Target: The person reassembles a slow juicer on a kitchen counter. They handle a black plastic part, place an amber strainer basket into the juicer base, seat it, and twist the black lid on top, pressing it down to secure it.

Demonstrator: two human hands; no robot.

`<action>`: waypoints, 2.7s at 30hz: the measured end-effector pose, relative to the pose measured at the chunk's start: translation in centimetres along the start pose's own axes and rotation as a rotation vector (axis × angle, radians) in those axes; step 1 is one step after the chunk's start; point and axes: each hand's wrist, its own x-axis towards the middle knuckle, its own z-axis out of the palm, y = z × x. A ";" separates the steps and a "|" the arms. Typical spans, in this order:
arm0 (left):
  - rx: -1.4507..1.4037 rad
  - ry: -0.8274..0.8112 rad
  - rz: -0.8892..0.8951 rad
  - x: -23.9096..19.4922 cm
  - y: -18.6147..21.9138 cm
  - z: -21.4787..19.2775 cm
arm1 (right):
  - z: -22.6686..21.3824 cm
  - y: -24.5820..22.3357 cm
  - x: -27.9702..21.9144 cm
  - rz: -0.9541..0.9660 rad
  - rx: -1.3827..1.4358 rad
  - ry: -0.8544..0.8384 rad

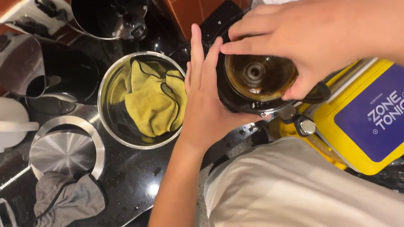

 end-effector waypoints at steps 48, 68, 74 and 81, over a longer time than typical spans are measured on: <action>-0.052 -0.187 0.105 1.9 -0.7 -3.8 | 3.0 -6.0 -0.5 0.458 -0.439 0.328; -0.117 -0.222 0.130 1.9 -0.8 -4.6 | 2.1 -1.7 -1.4 0.064 -0.127 0.277; -0.019 -0.188 0.062 1.5 -0.2 -4.4 | 3.5 -0.4 -1.3 0.067 -0.135 0.202; -0.012 -0.128 -0.001 1.0 1.5 -4.1 | 4.3 -1.3 -1.7 0.121 -0.071 0.296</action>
